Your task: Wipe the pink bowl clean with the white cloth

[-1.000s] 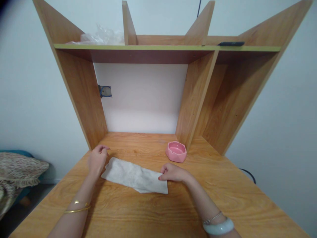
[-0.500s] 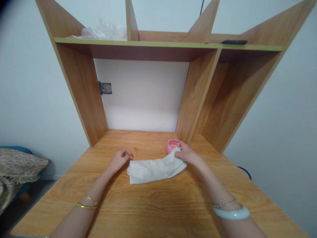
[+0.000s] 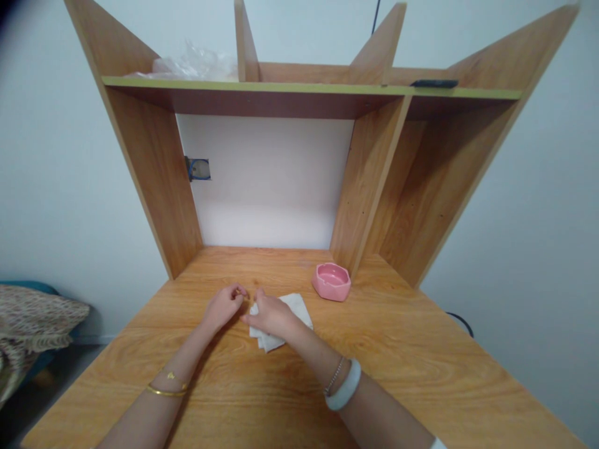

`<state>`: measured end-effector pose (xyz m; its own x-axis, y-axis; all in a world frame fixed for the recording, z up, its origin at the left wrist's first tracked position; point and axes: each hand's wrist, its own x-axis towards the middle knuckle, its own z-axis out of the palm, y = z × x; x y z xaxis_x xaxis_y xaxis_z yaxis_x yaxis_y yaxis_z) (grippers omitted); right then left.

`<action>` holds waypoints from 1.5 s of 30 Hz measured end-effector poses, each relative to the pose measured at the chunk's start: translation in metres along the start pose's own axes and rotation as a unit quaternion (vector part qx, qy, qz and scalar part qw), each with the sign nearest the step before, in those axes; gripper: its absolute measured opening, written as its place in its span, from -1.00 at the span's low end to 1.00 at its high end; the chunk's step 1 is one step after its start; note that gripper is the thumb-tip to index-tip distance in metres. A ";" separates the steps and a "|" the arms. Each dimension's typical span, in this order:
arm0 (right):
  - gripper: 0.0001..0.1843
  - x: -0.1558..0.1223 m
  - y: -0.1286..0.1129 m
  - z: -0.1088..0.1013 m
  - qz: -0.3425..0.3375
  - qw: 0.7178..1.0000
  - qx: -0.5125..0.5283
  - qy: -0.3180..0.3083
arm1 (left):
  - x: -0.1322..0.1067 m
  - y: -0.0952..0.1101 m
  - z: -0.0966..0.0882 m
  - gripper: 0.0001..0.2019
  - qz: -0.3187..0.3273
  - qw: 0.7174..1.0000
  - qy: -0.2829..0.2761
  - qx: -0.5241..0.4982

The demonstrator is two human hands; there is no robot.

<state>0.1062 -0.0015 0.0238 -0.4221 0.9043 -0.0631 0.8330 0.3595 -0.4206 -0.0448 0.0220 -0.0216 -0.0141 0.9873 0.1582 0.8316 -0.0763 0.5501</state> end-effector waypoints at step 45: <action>-0.31 0.011 0.056 0.034 -0.043 0.998 -0.050 0.022 | -0.002 0.006 0.019 -0.61 0.145 0.987 0.028 -0.063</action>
<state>0.1361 0.0207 -0.0317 -0.4788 0.8779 0.0103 0.8269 0.4548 -0.3308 -0.0293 0.0218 -0.0337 0.1816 0.9122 0.3672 0.7289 -0.3755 0.5724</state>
